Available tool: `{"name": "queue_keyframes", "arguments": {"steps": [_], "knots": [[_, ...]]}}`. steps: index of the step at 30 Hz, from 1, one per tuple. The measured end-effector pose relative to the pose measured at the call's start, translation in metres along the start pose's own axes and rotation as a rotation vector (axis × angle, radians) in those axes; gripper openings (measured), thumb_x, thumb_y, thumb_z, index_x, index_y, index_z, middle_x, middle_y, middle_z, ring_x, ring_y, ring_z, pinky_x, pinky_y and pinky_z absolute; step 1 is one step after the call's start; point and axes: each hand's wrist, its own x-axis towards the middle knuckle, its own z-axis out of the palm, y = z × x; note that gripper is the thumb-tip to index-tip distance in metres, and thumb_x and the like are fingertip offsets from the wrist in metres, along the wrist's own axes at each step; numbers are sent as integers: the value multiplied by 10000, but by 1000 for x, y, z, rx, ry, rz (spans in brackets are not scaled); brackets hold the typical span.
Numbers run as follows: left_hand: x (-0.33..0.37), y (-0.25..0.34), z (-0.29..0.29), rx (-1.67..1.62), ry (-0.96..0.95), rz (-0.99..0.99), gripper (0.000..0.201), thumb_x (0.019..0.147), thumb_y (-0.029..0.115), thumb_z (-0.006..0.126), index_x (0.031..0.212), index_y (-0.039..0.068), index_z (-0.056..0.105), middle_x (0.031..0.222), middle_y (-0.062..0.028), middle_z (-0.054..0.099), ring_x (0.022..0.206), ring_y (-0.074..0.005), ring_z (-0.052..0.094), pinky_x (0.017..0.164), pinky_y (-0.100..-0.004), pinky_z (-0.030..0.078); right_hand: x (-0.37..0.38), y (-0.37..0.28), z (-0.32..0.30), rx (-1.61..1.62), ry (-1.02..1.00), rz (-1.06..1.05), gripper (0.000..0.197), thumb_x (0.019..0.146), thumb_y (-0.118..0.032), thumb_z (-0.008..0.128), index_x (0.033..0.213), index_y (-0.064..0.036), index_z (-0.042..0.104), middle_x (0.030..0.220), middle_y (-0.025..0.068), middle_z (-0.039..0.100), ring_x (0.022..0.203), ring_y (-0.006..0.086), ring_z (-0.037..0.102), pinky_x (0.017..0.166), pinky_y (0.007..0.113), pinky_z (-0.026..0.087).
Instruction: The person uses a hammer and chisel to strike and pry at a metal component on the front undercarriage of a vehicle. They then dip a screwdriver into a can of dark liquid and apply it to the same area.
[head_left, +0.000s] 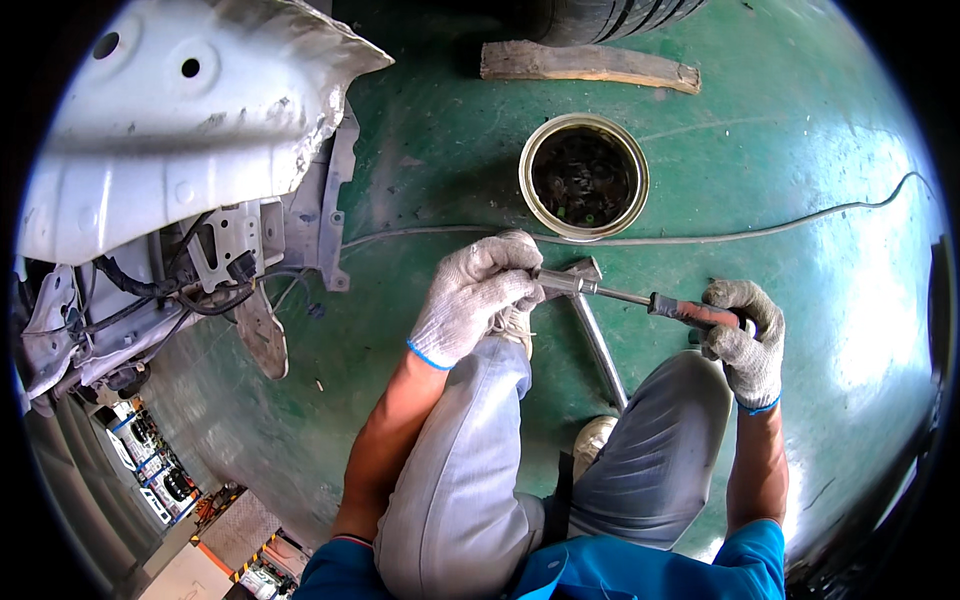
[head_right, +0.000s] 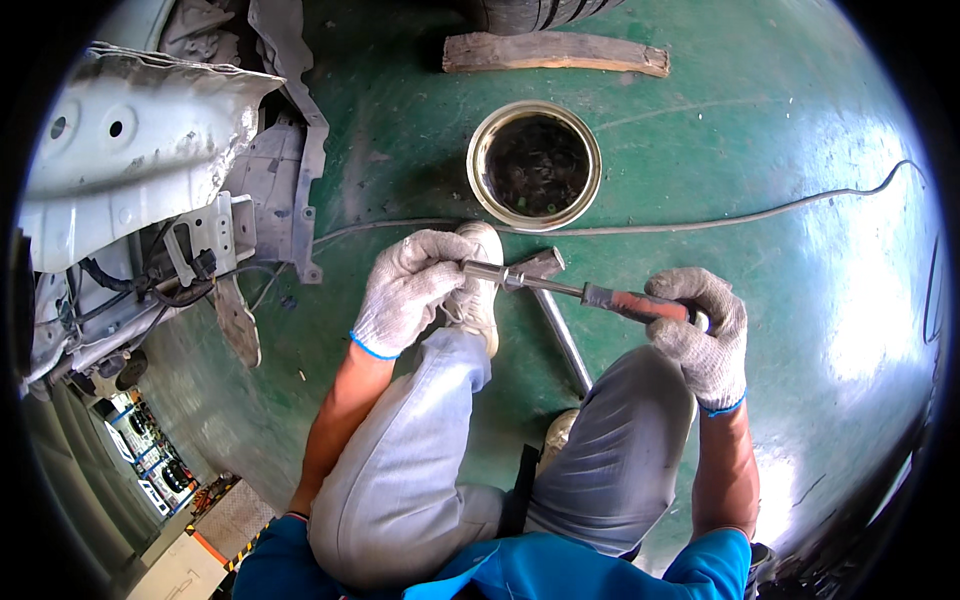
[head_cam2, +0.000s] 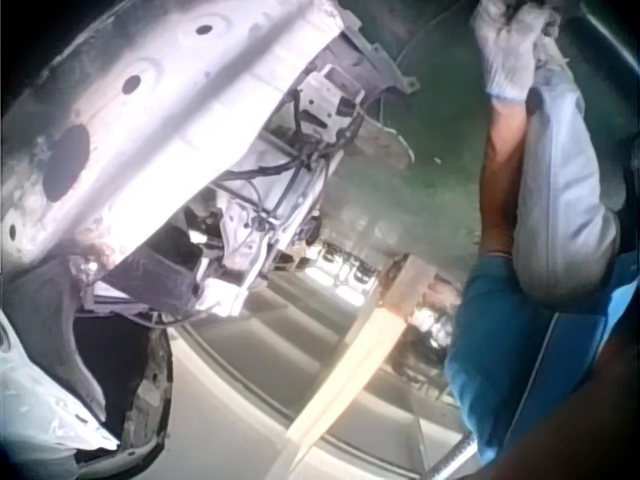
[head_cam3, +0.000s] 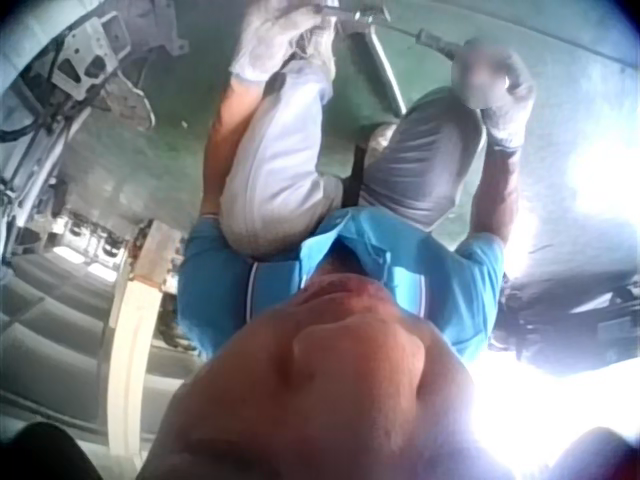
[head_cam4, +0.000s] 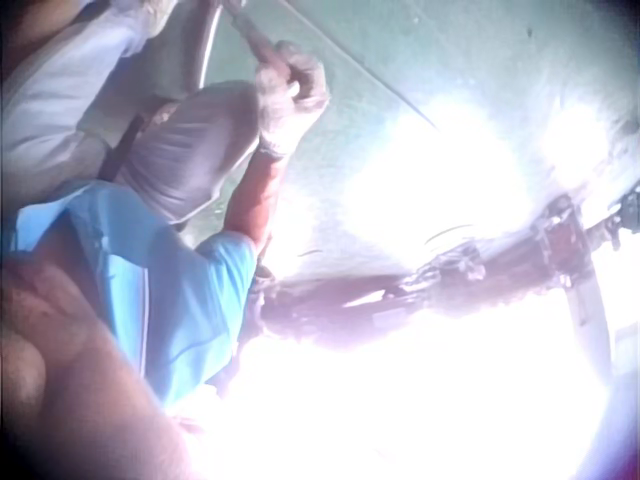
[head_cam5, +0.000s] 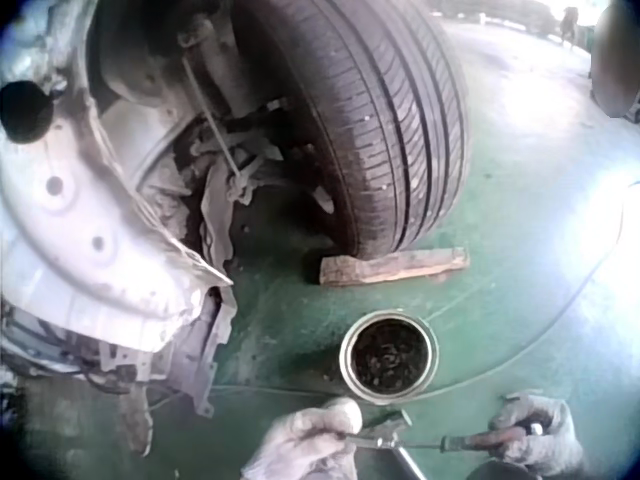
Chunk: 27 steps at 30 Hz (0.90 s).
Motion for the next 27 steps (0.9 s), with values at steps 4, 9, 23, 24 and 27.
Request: {"name": "queue_keyframes", "arguments": {"steps": [4,9,23,24,27], "knots": [[-8,8,1,32,5,1,200,901,-96,656,1081,-19,694,1068,-75,642,844,-153,668,740,-285,564,2,-6,1,-8,-37,-22,473,715,-303,882,1036,4,721,1027,79,719,974,181,680,893,328,526],[-8,9,6,162,-18,55,194,900,-91,658,1076,-20,697,1085,-66,642,851,-145,671,742,-286,562,-1,-6,-2,50,-54,16,488,728,-318,891,1048,-3,699,1027,68,703,957,174,676,873,326,526],[-71,116,61,-248,-224,117,279,982,98,665,1251,27,645,1205,-168,678,986,-258,716,820,-366,611,-61,-68,29,108,21,-394,528,753,-226,905,1110,22,606,1072,115,634,830,204,706,773,344,577],[-78,133,72,-234,-213,138,269,993,105,649,1252,31,643,1218,-173,678,1005,-266,714,828,-371,610,-66,-81,34,179,32,-427,518,764,-227,897,1112,28,610,1058,120,640,809,207,710,737,334,582],[-84,174,107,-241,-257,217,259,1031,141,599,1266,37,629,1226,-176,680,1037,-278,709,856,-403,602,-75,-119,42,318,56,-542,470,811,-215,849,1128,43,617,991,123,661,716,191,693,633,296,573]]}}
